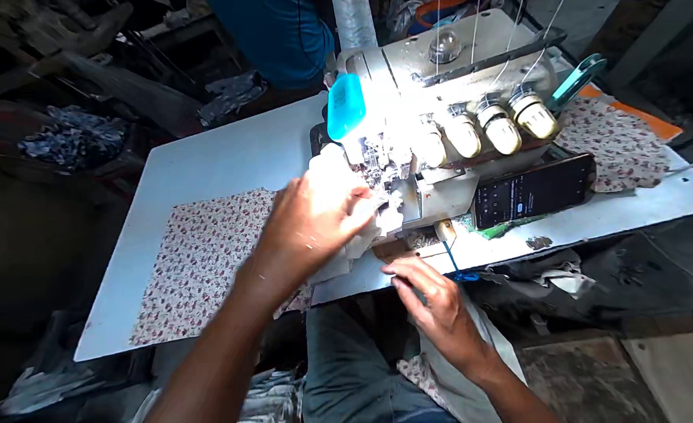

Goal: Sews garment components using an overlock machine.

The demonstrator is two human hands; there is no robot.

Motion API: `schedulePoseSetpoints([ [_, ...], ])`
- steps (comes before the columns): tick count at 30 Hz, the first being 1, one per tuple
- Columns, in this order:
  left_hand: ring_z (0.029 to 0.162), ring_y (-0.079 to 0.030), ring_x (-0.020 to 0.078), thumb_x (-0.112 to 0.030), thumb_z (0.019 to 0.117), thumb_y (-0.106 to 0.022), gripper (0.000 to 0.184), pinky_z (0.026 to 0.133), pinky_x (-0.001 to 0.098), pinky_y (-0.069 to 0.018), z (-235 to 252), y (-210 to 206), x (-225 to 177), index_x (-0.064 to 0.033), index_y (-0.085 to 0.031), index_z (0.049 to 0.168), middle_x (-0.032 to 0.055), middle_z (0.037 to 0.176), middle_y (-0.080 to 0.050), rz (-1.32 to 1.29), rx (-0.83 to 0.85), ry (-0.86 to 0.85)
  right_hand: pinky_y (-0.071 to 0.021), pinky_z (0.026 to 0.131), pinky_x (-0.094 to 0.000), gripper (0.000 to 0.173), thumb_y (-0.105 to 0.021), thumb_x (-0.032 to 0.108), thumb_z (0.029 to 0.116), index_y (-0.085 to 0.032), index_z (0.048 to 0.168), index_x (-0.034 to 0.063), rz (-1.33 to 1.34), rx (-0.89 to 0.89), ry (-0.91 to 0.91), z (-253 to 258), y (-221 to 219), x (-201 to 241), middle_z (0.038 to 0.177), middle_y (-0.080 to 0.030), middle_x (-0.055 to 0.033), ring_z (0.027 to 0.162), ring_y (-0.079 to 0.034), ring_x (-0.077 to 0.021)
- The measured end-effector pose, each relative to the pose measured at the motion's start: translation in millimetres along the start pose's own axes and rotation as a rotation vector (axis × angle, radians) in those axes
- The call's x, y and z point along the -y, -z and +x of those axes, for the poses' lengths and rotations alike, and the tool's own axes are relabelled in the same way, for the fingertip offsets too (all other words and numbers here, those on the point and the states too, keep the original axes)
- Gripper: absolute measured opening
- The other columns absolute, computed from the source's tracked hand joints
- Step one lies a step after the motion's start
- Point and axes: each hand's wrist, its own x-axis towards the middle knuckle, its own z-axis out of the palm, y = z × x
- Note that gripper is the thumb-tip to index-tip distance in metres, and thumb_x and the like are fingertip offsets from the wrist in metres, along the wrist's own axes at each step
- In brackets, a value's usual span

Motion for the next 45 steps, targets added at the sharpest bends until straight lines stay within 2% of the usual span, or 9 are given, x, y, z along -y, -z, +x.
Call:
schedulePoseSetpoints([
  [4,0.055,-0.046,0.0062,-0.024,0.0901,-0.067,0.024,0.052,0.0291,-0.036,15.5,25.7,26.6,-0.0127,-0.058,0.07,-0.0045,0.06,-0.048,-0.099,0.148,-0.007,-0.058,0.088,-0.0205,0.019,-0.06,0.005,0.0979,-0.076,0.106,0.0011,0.016,-0.177,-0.032,18.2,14.4,6.1,0.105,-0.074,-0.0077,0.095,-0.07,-0.0074],
  [8,0.052,-0.041,0.0001,-0.021,0.09,-0.069,0.02,0.051,0.0216,-0.0322,21.5,30.5,34.4,-0.0135,-0.061,0.074,-0.0081,0.059,-0.045,-0.11,0.169,-0.014,-0.0599,0.08,-0.0203,0.021,-0.062,0.006,0.0973,-0.073,0.113,-0.001,0.045,-0.234,-0.024,36.2,4.2,20.6,0.114,-0.069,-0.0103,0.088,-0.07,-0.0061],
  [15,0.061,-0.052,0.0153,-0.024,0.0942,-0.07,0.018,0.058,0.0395,-0.0401,26.5,36.1,31.5,-0.0107,-0.066,0.083,0.0005,0.066,-0.054,-0.011,0.208,0.053,-0.06,0.076,-0.0205,0.019,-0.063,0.006,0.0985,-0.076,0.112,0.0002,0.135,-0.105,0.044,33.8,-13.0,34.1,0.1,-0.073,-0.0089,0.081,-0.07,-0.0075],
  [19,0.06,-0.051,0.0162,-0.021,0.0924,-0.07,0.021,0.056,0.0398,-0.0388,25.6,35.7,34.0,-0.0111,-0.061,0.077,0.0007,0.064,-0.051,-0.001,0.21,0.03,-0.0616,0.074,-0.0198,0.022,-0.062,0.008,0.0987,-0.073,0.116,-0.0005,0.057,-0.227,-0.052,33.1,-7.0,27.0,0.12,-0.067,-0.0127,0.083,-0.071,-0.0058],
  [23,0.058,-0.049,0.0174,-0.031,0.0919,-0.067,0.028,0.055,0.0406,-0.0359,24.9,40.2,13.5,-0.0109,-0.061,0.073,0.0008,0.062,-0.049,0.075,0.082,-0.04,-0.0624,0.067,-0.0235,0.031,-0.061,0.007,0.1001,-0.065,0.129,-0.0032,0.132,-0.149,-0.089,42.6,-21.1,35.6,0.114,-0.069,-0.0138,0.072,-0.071,-0.0089],
  [26,0.06,-0.053,0.0197,-0.032,0.0916,-0.068,0.026,0.054,0.0415,-0.0377,18.7,36.7,-3.2,-0.013,-0.063,0.075,0.0019,0.065,-0.052,0.116,0.015,-0.1,-0.0639,0.068,-0.0274,0.033,-0.061,0.01,0.1015,-0.062,0.132,-0.0032,0.237,-0.027,-0.09,52.8,-38.6,44.3,0.128,-0.064,-0.0163,0.078,-0.072,-0.0122],
  [29,0.065,-0.062,0.0271,-0.028,0.0919,-0.068,0.018,0.056,0.0471,-0.0464,-1.6,18.4,-18.0,-0.0116,-0.075,0.087,0.0075,0.072,-0.062,0.141,-0.056,-0.146,-0.0613,0.072,-0.028,0.022,-0.065,0.013,0.0974,-0.066,0.111,-0.0049,0.225,0.034,-0.026,48.3,-51.6,52.0,0.11,-0.066,-0.0174,0.083,-0.071,-0.0152],
  [33,0.053,-0.057,0.0237,-0.023,0.0924,-0.066,0.015,0.045,0.0391,-0.0394,-39.2,-26.7,-42.3,-0.0119,-0.075,0.088,0.0054,0.068,-0.06,0.227,-0.184,-0.081,-0.057,0.081,-0.0308,0.013,-0.07,0.007,0.0855,-0.072,0.094,-0.0027,0.161,0.04,0.131,10.6,-53.0,55.7,0.089,-0.073,-0.0155,0.089,-0.072,-0.0215],
  [45,0.063,-0.062,0.0299,-0.014,0.0938,-0.071,0.01,0.048,0.0416,-0.0408,-19.6,-58.5,-46.6,-0.0051,-0.074,0.096,0.0124,0.08,-0.062,0.305,-0.315,0.102,-0.0576,0.081,-0.0241,0.02,-0.063,0.01,0.0972,-0.073,0.113,0.0025,0.164,0.262,0.024,-26.5,-42.6,31.1,0.119,-0.069,-0.0147,0.095,-0.07,-0.0152],
])
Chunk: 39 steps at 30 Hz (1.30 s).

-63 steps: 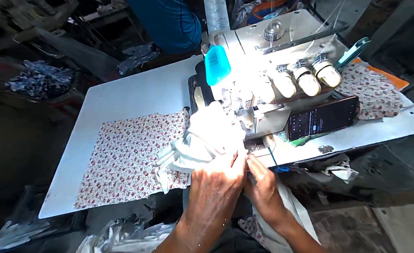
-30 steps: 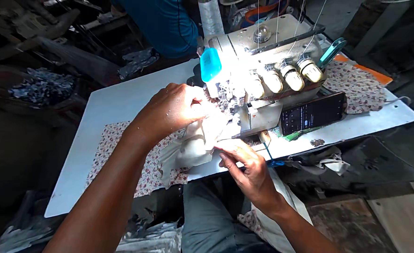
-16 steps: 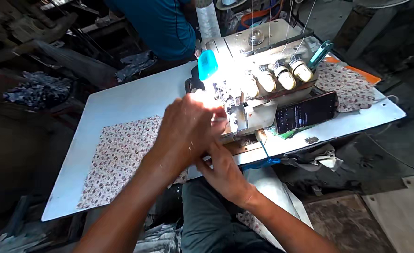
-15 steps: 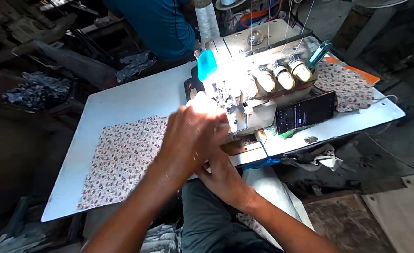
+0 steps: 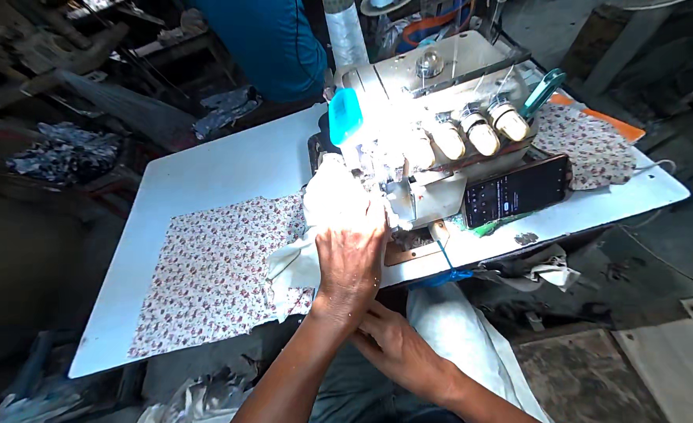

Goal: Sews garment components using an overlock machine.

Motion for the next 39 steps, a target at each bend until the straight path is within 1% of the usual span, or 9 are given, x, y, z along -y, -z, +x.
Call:
schedulePoseSetpoints([
  [4,0.071,-0.068,0.0328,-0.02,0.0966,-0.069,0.016,0.056,0.0494,-0.0497,5.2,2.0,18.8,-0.0065,-0.077,0.101,0.0144,0.084,-0.069,-0.14,-0.004,0.051,-0.058,0.088,-0.0277,0.026,-0.059,0.011,0.101,-0.071,0.123,0.0045,0.021,0.052,-0.018,-6.8,4.6,-13.8,0.129,-0.066,-0.0142,0.107,-0.069,-0.0169],
  [8,0.117,-0.059,0.0385,-0.02,0.0987,-0.068,0.038,0.09,0.052,-0.0526,22.6,23.4,75.8,-0.0031,-0.061,0.132,0.0245,0.137,-0.054,-0.336,0.016,0.277,-0.0583,0.083,-0.0259,0.027,-0.059,0.01,0.1018,-0.071,0.125,0.0044,0.045,0.072,-0.059,-14.9,7.9,-19.9,0.13,-0.066,-0.0127,0.097,-0.07,-0.015],
  [11,0.13,-0.052,0.0417,-0.019,0.0961,-0.071,0.038,0.1,0.0567,-0.0476,38.1,8.3,108.2,0.002,-0.065,0.127,0.0269,0.142,-0.052,-0.418,0.138,0.347,-0.0582,0.083,-0.0255,0.026,-0.059,0.011,0.1017,-0.071,0.124,0.0043,0.041,0.09,-0.031,-13.8,7.1,-16.6,0.129,-0.067,-0.0122,0.097,-0.07,-0.0145],
  [15,0.118,-0.06,0.0288,-0.02,0.0972,-0.069,0.022,0.097,0.0494,-0.0516,26.5,51.5,139.5,-0.0007,-0.071,0.107,0.0168,0.134,-0.059,-0.476,0.242,0.158,-0.0583,0.085,-0.0268,0.026,-0.059,0.01,0.1018,-0.071,0.125,0.0046,0.037,0.105,-0.005,-14.0,10.3,-11.6,0.128,-0.067,-0.0121,0.102,-0.07,-0.0158],
  [20,0.103,-0.065,0.0019,-0.051,0.09,-0.072,0.019,0.087,0.0206,-0.0565,-18.0,124.8,147.2,-0.0329,-0.076,0.094,-0.0162,0.108,-0.067,-0.651,0.356,-0.148,-0.058,0.086,-0.0265,0.024,-0.059,0.012,0.1028,-0.071,0.122,0.0049,0.02,0.106,-0.015,-19.7,14.4,-15.9,0.125,-0.068,-0.0112,0.102,-0.07,-0.015],
  [24,0.089,-0.065,0.0042,-0.027,0.0967,-0.064,0.02,0.083,0.0244,-0.0552,-3.7,110.7,106.5,-0.0099,-0.073,0.101,-0.0034,0.098,-0.069,-0.518,0.194,-0.213,-0.0577,0.086,-0.0259,0.025,-0.058,0.013,0.1031,-0.071,0.123,0.0047,-0.002,0.128,-0.001,-13.0,14.7,-14.6,0.125,-0.068,-0.0109,0.1,-0.07,-0.0146],
  [30,0.089,-0.063,0.026,-0.031,0.1045,-0.053,0.031,0.078,0.0374,-0.0502,43.6,31.8,66.2,-0.0097,-0.074,0.112,0.008,0.092,-0.069,-0.321,0.144,-0.533,-0.0584,0.087,-0.0292,0.024,-0.059,0.013,0.1026,-0.072,0.122,0.0061,-0.034,0.143,-0.007,-17.8,13.7,-8.8,0.121,-0.07,-0.0102,0.103,-0.07,-0.0165],
  [35,0.089,-0.066,0.0393,-0.036,0.105,-0.051,0.042,0.073,0.0558,-0.0509,62.3,39.5,104.2,-0.0017,-0.069,0.087,0.0168,0.083,-0.065,-0.047,0.415,-0.471,-0.059,0.085,-0.0296,0.022,-0.061,0.013,0.1014,-0.072,0.12,0.0065,-0.055,0.221,0.016,-35.1,22.7,-7.0,0.118,-0.071,-0.0089,0.1,-0.071,-0.0168],
  [39,0.106,-0.062,0.044,-0.04,0.1099,-0.034,0.057,0.076,0.0657,-0.048,69.3,89.0,147.2,-0.001,-0.074,0.099,0.0195,0.108,-0.066,-0.004,0.455,-0.355,-0.0602,0.072,-0.0393,0.022,-0.063,0.018,0.1003,-0.073,0.117,0.0071,-0.194,0.298,-0.016,-21.1,41.4,9.2,0.109,-0.073,-0.0096,0.088,-0.073,-0.0228],
])
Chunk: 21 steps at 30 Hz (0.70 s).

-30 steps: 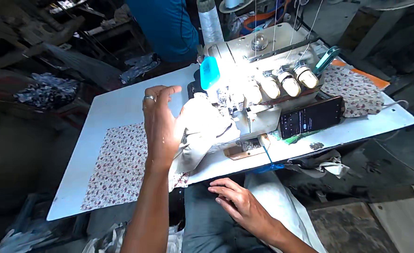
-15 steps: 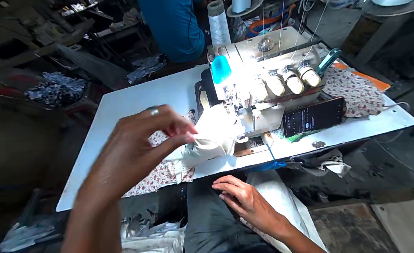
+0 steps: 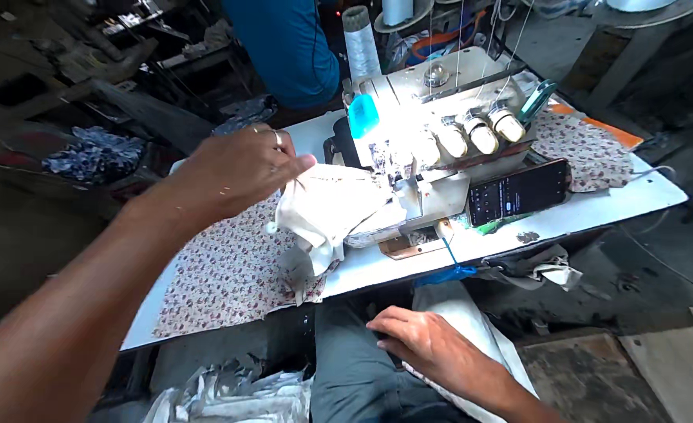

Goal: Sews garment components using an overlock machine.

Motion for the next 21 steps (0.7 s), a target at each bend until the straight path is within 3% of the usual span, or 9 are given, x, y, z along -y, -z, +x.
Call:
schedulePoseSetpoints([
  [2,0.103,-0.061,0.0383,-0.047,0.1081,-0.031,0.062,0.076,0.06,-0.0472,-7.5,15.0,-8.2,-0.0043,-0.074,0.098,0.0163,0.111,-0.064,-0.04,-0.064,-0.041,-0.059,0.072,-0.049,0.026,-0.061,0.02,0.1015,-0.072,0.116,0.0022,-0.103,0.024,-0.088,27.1,20.2,15.0,0.101,-0.073,-0.0155,0.086,-0.073,-0.0318],
  [5,0.099,-0.063,0.0259,-0.043,0.1008,-0.048,0.046,0.08,0.0452,-0.0511,-11.4,21.4,-57.3,-0.0111,-0.073,0.078,0.0093,0.107,-0.068,-0.104,-0.166,-0.281,-0.0581,0.075,-0.0485,0.027,-0.06,0.017,0.1012,-0.069,0.118,-0.001,-0.203,-0.168,-0.111,82.5,25.2,35.2,0.1,-0.071,-0.0192,0.086,-0.072,-0.034],
  [8,0.078,-0.068,0.0159,-0.041,0.0971,-0.054,0.036,0.062,0.0344,-0.0525,-14.2,17.2,-97.0,-0.0175,-0.072,0.077,0.0,0.086,-0.069,0.014,-0.077,-0.357,-0.0596,0.069,-0.0432,0.01,-0.071,0.005,0.0817,-0.075,0.088,-0.001,-0.269,-0.521,0.213,107.9,-10.4,28.2,0.083,-0.074,-0.0163,0.078,-0.074,-0.0297],
  [10,0.073,-0.071,0.0241,-0.028,0.0983,-0.062,0.022,0.055,0.0446,-0.0539,-14.3,19.4,-80.3,-0.0119,-0.076,0.091,0.0065,0.088,-0.072,0.067,0.042,-0.239,-0.0591,0.082,-0.0436,0.02,-0.065,0.009,0.0933,-0.076,0.108,0.0006,-0.147,-0.315,0.261,106.6,-13.6,20.6,0.099,-0.075,-0.0172,0.092,-0.074,-0.0304],
  [12,0.072,-0.068,0.028,-0.027,0.1002,-0.064,0.02,0.055,0.0496,-0.0512,-17.2,24.5,-51.4,-0.0117,-0.074,0.092,0.0078,0.086,-0.066,0.089,0.083,-0.12,-0.0579,0.081,-0.0465,0.026,-0.06,0.014,0.1007,-0.071,0.122,0.0038,-0.008,-0.087,0.187,99.5,-2.3,15.3,0.109,-0.073,-0.016,0.094,-0.072,-0.0296],
  [15,0.073,-0.061,0.01,-0.052,0.0964,-0.055,0.04,0.06,0.0336,-0.0502,-24.8,15.6,-45.5,-0.0187,-0.07,0.08,-0.0043,0.089,-0.064,-0.106,-0.01,-0.17,-0.0599,0.08,-0.0351,0.023,-0.061,0.012,0.1001,-0.073,0.116,0.0012,0.061,-0.362,0.136,91.9,-1.5,5.2,0.106,-0.073,-0.0132,0.09,-0.072,-0.0206],
  [17,0.075,-0.062,0.005,-0.052,0.098,-0.053,0.041,0.062,0.027,-0.0521,-24.9,8.0,-71.0,-0.0195,-0.071,0.079,-0.0056,0.093,-0.068,-0.185,-0.041,-0.254,-0.0604,0.084,-0.0312,0.016,-0.065,0.009,0.096,-0.073,0.105,-0.0017,0.038,-0.565,0.178,98.8,-9.5,12.1,0.103,-0.073,-0.0147,0.092,-0.073,-0.0199],
  [19,0.07,-0.065,0.0105,-0.044,0.0997,-0.052,0.037,0.057,0.0308,-0.0511,-22.1,6.3,-84.3,-0.017,-0.071,0.084,-0.0024,0.089,-0.068,-0.082,-0.036,-0.277,-0.0577,0.09,-0.0346,0.015,-0.065,0.008,0.0943,-0.075,0.102,0.0001,-0.047,-0.484,0.292,101.8,-17.8,16.8,0.101,-0.074,-0.0145,0.098,-0.072,-0.0241],
  [21,0.064,-0.066,0.0224,-0.03,0.0979,-0.059,0.026,0.05,0.043,-0.0485,-19.3,11.0,-73.3,-0.0106,-0.073,0.088,0.0052,0.084,-0.068,0.011,-0.023,-0.19,-0.0568,0.092,-0.0377,0.019,-0.059,0.011,0.1009,-0.075,0.11,0.0046,-0.102,-0.184,0.365,96.7,-16.1,10.8,0.107,-0.074,-0.0111,0.103,-0.071,-0.0244],
])
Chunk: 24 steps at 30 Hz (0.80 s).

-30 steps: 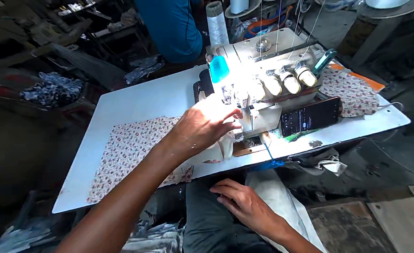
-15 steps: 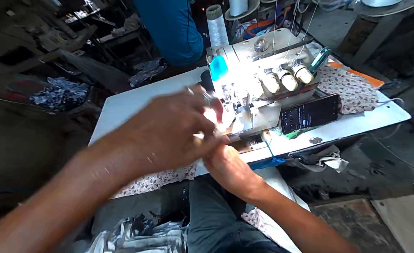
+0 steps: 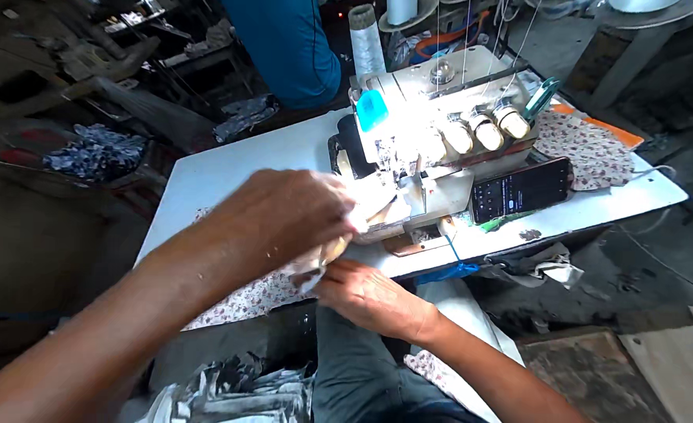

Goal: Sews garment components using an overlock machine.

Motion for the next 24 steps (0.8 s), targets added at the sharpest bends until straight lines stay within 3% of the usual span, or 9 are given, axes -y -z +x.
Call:
schedulePoseSetpoints([
  [2,0.07,-0.066,0.0287,-0.027,0.0996,-0.064,0.02,0.056,0.0508,-0.0503,-6.5,6.5,26.7,-0.0091,-0.073,0.094,0.0082,0.083,-0.066,0.034,0.057,0.11,-0.058,0.082,-0.0407,0.02,-0.058,0.011,0.1017,-0.075,0.107,0.0025,0.142,0.188,-0.011,-11.3,8.4,-10.5,0.1,-0.074,-0.0122,0.091,-0.073,-0.0246],
  [3,0.072,-0.067,0.0278,-0.028,0.0992,-0.064,0.021,0.06,0.0509,-0.0509,-11.4,5.8,39.5,-0.0097,-0.073,0.094,0.0073,0.082,-0.066,0.021,0.058,0.142,-0.0582,0.081,-0.04,0.019,-0.059,0.011,0.1013,-0.075,0.107,0.0019,0.187,0.196,-0.029,-17.0,15.0,-14.9,0.099,-0.074,-0.0121,0.089,-0.073,-0.0235],
  [8,0.068,-0.061,0.0147,-0.034,0.0957,-0.066,0.023,0.061,0.0398,-0.0481,-19.5,-9.9,53.6,-0.014,-0.07,0.085,-0.0009,0.077,-0.063,-0.149,0.03,0.2,-0.0583,0.079,-0.028,0.016,-0.062,0.015,0.1008,-0.076,0.102,0.0066,0.0,-0.188,-0.122,-16.7,46.7,-25.6,0.093,-0.073,-0.0047,0.087,-0.071,-0.0125],
  [11,0.065,-0.057,0.0118,-0.039,0.0946,-0.064,0.026,0.058,0.0364,-0.0445,-15.6,-8.1,50.1,-0.0158,-0.067,0.083,-0.0033,0.074,-0.059,-0.15,0.019,0.183,-0.0562,0.076,-0.0267,0.013,-0.068,0.015,0.0966,-0.078,0.097,0.0062,-0.22,-0.432,-0.139,3.3,56.7,-24.3,0.092,-0.072,-0.0084,0.084,-0.068,-0.0156],
  [18,0.062,-0.055,0.0088,-0.047,0.0939,-0.06,0.031,0.054,0.0322,-0.0421,-17.0,-6.9,44.0,-0.0192,-0.064,0.08,-0.0064,0.073,-0.055,-0.123,0.022,0.174,-0.0527,0.082,-0.0357,0.017,-0.07,0.022,0.0968,-0.077,0.099,0.006,-0.439,-0.548,-0.174,30.0,54.1,-31.7,0.096,-0.071,-0.0117,0.093,-0.067,-0.0247],
  [24,0.062,-0.055,0.0075,-0.049,0.095,-0.057,0.033,0.053,0.0302,-0.0417,-18.7,-9.2,36.7,-0.0204,-0.066,0.081,-0.0077,0.073,-0.055,-0.104,-0.004,0.164,-0.0513,0.085,-0.0401,0.016,-0.072,0.021,0.0948,-0.077,0.1,0.0064,-0.422,-0.556,-0.179,34.7,51.8,-32.7,0.099,-0.073,-0.0109,0.096,-0.067,-0.0269],
])
